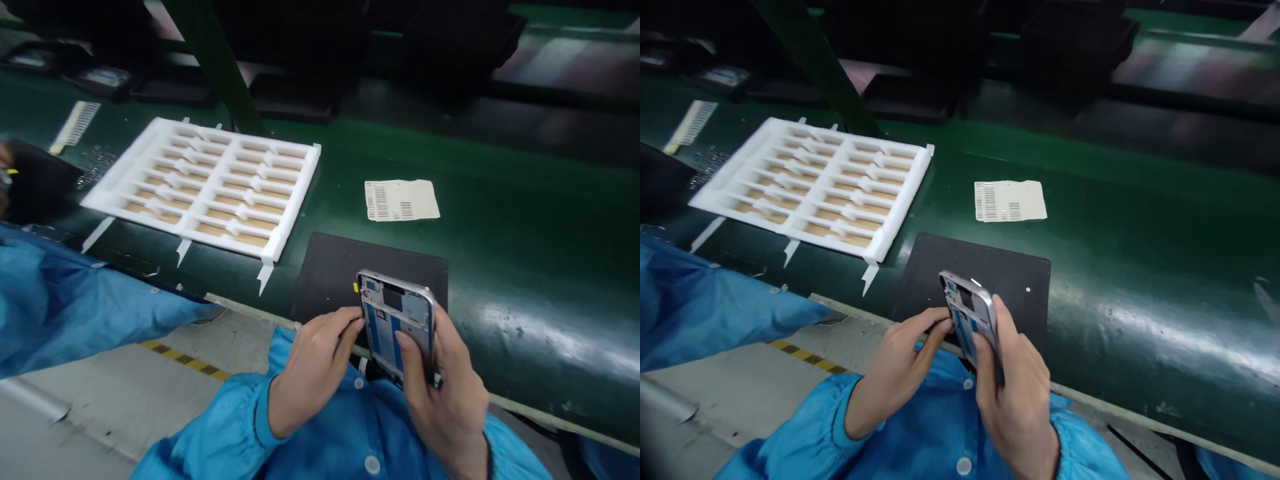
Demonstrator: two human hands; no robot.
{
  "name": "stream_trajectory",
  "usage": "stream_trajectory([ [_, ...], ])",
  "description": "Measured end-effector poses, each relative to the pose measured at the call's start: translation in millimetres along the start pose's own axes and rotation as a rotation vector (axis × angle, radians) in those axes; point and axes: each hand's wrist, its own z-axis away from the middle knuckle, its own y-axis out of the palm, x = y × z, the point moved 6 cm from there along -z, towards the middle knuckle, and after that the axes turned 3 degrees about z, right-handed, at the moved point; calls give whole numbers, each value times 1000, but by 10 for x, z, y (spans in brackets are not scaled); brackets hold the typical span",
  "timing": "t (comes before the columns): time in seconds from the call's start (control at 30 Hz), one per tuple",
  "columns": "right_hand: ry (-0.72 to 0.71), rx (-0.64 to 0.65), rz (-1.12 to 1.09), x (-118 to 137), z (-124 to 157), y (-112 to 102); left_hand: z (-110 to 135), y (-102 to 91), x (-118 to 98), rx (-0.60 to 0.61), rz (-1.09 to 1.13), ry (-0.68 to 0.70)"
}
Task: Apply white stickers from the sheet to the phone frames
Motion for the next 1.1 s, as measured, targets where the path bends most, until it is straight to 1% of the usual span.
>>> stream_trajectory([
  [0.13,-8,28,-41,-8,-18,8,-17,-39,16,40,47,-31],
  [0.23,-22,8,-11,49,37,-10,1,-42,21,23,14,-26],
  [0.4,0,-54,30,105,143,-34,75,-13,-39,-110,-78,92],
  [0.47,-5,-113,12,89,167,-38,95,-18,-61,-150,-72,138],
  [0.57,18,-167,-66,19,188,-16,105,-49,-74,-126,-48,178],
  [0.63,65,-154,-118,-30,202,17,108,-75,-72,-81,-49,190],
  [0.7,79,-125,-131,-30,218,47,114,-105,-59,-62,-53,189],
  [0.77,47,-123,-96,24,232,50,126,-144,-47,-99,-65,192],
  [0.87,-41,-122,-74,140,241,44,153,-177,-47,-163,-130,217],
  [0.97,-93,-99,-103,209,235,53,166,-168,-49,-155,-197,234],
  [1.1,-137,-127,-126,241,229,56,176,-180,-54,-155,-244,273],
])
